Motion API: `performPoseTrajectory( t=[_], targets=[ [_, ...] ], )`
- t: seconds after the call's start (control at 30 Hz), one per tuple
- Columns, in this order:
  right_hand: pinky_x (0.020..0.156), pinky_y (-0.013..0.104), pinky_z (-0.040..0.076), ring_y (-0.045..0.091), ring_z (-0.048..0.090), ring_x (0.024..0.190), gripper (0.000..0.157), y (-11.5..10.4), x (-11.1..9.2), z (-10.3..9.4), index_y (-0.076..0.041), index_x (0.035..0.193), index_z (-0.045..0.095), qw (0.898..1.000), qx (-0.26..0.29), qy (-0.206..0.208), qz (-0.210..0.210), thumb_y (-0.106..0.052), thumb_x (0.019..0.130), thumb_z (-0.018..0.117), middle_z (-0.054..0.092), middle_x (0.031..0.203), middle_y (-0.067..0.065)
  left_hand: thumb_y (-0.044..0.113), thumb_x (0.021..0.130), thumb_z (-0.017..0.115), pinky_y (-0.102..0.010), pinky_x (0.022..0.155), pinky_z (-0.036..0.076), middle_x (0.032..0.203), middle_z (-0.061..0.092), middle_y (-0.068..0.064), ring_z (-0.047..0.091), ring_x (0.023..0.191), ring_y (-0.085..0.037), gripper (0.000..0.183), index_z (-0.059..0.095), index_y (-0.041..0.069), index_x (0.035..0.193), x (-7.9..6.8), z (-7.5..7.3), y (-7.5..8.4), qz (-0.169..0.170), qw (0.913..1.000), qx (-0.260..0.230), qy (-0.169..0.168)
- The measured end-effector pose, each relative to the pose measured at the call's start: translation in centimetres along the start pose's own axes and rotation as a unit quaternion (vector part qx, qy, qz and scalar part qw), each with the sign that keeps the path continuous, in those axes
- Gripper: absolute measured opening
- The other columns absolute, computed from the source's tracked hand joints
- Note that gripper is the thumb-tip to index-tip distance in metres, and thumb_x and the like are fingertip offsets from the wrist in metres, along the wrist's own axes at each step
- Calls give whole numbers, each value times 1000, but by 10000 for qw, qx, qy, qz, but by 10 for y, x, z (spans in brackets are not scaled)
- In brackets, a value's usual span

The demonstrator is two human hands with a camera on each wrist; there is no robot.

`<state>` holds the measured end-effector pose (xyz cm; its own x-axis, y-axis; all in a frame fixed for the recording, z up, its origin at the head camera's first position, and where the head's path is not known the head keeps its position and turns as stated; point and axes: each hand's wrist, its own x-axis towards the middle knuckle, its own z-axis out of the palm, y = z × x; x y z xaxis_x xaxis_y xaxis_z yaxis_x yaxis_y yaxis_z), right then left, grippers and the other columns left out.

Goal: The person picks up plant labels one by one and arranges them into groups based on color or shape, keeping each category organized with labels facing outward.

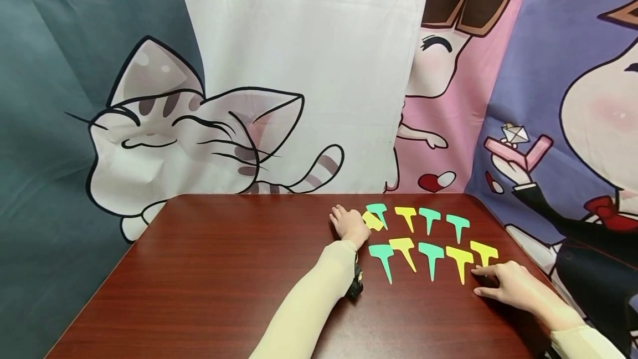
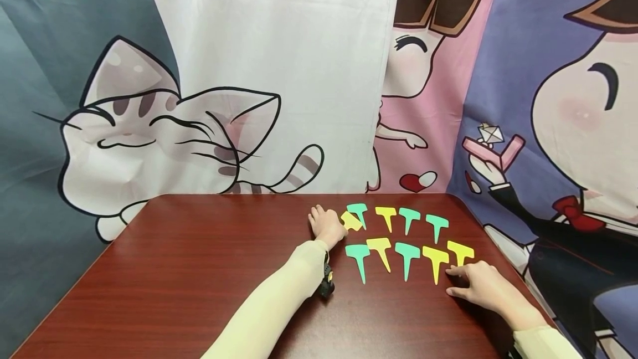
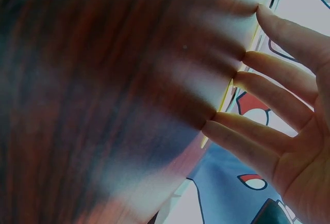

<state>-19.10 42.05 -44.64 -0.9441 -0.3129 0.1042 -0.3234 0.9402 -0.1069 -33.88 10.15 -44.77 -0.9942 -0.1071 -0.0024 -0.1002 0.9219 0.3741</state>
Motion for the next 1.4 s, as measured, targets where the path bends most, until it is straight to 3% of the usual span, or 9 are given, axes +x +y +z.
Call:
performPoseTrajectory(
  t=[0.43,0.77,1.1,1.4],
  targets=[
    [59,32,46,8,59,70,43,-2,-2,3,-15,98,77,9998,39,163,-47,-45,68,81,74,97,5,33,67,85,-46,117,18,149,35,-22,23,143,-36,47,71,5,103,1,5,-6,192,9990,-391,69],
    [59,33,48,11,62,71,43,-2,-2,2,-14,98,77,9999,9,146,-54,-45,68,80,74,97,5,30,68,83,-46,117,19,148,37,-22,25,142,-37,30,71,6,81,1,4,-9,316,9976,-617,78],
    [56,27,40,1,49,65,45,0,-1,1,-13,101,76,10000,49,63,0,-46,69,79,73,100,8,31,70,83,-45,116,21,147,36,-23,26,141,-37,42,71,2,99,-3,0,-10,440,9956,-828,12],
    [60,32,48,9,61,71,43,-1,-1,1,-16,99,77,10000,12,98,-16,-46,68,80,74,97,3,29,71,82,-46,116,21,147,36,-24,26,140,-38,32,70,2,84,-6,-2,-12,688,9929,-966,4]
  ],
)
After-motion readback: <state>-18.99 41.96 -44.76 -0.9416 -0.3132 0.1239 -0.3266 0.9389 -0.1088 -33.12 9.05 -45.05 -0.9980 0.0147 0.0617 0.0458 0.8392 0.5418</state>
